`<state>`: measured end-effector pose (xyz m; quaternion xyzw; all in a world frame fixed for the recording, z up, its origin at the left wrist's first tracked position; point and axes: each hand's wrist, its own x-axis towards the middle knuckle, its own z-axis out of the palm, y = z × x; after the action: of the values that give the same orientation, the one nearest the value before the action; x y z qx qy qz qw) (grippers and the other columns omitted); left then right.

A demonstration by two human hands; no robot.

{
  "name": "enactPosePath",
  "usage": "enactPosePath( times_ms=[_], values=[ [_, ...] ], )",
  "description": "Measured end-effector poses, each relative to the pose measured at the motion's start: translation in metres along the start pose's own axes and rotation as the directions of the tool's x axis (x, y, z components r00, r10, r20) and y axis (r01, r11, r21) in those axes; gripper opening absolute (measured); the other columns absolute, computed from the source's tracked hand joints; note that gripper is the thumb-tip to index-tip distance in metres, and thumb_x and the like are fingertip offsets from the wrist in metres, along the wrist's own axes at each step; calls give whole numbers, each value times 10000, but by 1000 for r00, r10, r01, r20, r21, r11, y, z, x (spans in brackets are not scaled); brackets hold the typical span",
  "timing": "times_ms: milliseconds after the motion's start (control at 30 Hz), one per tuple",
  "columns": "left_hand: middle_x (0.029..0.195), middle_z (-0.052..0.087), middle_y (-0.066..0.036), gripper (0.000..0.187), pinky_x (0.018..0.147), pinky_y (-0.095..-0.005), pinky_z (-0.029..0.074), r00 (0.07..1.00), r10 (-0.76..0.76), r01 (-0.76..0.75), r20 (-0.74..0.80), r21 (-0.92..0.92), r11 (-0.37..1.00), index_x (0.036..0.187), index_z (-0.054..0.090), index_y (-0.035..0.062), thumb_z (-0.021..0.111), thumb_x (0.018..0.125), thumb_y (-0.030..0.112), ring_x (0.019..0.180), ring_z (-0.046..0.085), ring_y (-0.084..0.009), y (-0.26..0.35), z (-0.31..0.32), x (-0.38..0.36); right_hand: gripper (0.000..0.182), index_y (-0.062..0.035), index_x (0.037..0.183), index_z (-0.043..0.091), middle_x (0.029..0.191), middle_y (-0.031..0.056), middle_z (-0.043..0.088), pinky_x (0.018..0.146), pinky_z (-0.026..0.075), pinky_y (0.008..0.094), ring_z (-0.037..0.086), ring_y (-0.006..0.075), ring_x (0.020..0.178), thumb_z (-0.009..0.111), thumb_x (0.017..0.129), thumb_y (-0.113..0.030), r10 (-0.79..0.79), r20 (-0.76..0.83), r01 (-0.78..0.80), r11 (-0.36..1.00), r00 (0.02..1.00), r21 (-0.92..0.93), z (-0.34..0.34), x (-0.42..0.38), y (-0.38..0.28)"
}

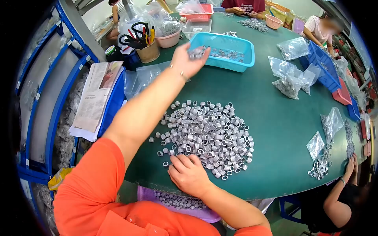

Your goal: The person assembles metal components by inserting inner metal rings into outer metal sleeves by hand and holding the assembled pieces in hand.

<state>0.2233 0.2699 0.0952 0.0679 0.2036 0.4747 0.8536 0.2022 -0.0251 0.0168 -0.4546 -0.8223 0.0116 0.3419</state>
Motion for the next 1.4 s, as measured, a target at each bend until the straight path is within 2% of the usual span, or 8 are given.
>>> enactPosePath(
  times_ms=[167,233,300,400,500,600,1033,1400],
  values=[
    [1213,441,-203,356,983,-524,296,997,-48,60,-66,197,979,1140,429,-5,275,929,237,1096,437,-353,5,23,47,156,-81,804,576,1005,69,537,776,369,349,492,212,937,623,692,-178,23,13,-23,999,1000,38,1,-2,4],
    [1176,457,-215,335,950,-508,349,987,95,-122,133,217,968,1129,435,-3,299,924,225,1067,458,-342,3,10,49,150,-85,795,569,1000,67,532,780,368,357,494,216,934,619,689,-177,24,37,-26,999,999,44,3,-4,4],
    [982,554,-162,223,646,-310,497,973,157,-71,-169,427,902,1042,485,8,436,882,155,817,569,-235,11,4,24,135,-86,781,561,986,60,532,767,368,359,496,211,914,616,688,-168,20,53,-22,999,998,44,0,-1,3],
    [836,593,-85,188,500,-222,413,996,37,-91,86,799,595,958,531,21,517,854,177,630,538,-114,39,-24,-39,150,-82,793,564,1001,60,538,755,368,348,501,206,913,631,682,-157,-9,-10,9,1000,1000,15,5,-1,2],
    [745,610,-56,227,501,-228,388,941,-183,-338,284,822,-458,828,583,26,592,812,252,582,484,-77,57,-58,-113,233,-88,865,581,997,57,545,734,370,345,511,210,900,670,669,-178,-17,-64,18,1000,998,14,-3,0,1],
    [895,573,-181,327,734,-352,452,927,-100,-267,361,450,-852,932,567,24,596,798,321,827,565,-323,69,-110,-177,253,-85,921,593,919,61,530,650,379,332,507,223,774,672,695,-169,76,-163,-83,996,984,-38,-14,-12,-3],
    [927,497,-104,313,614,-249,466,847,56,-490,528,818,-300,1078,513,-11,586,774,7,729,543,-154,-13,-178,-291,185,-3,924,586,867,135,541,599,451,289,545,237,703,602,744,37,487,-282,-468,873,827,136,-20,-68,-18],
    [899,494,-115,247,638,-295,457,762,66,-564,644,710,-421,905,575,10,673,678,2,734,539,-239,-45,-181,-308,220,-25,871,588,872,102,576,676,425,318,535,257,775,645,668,38,357,-271,-343,934,894,100,2,-61,-31]
  ],
)
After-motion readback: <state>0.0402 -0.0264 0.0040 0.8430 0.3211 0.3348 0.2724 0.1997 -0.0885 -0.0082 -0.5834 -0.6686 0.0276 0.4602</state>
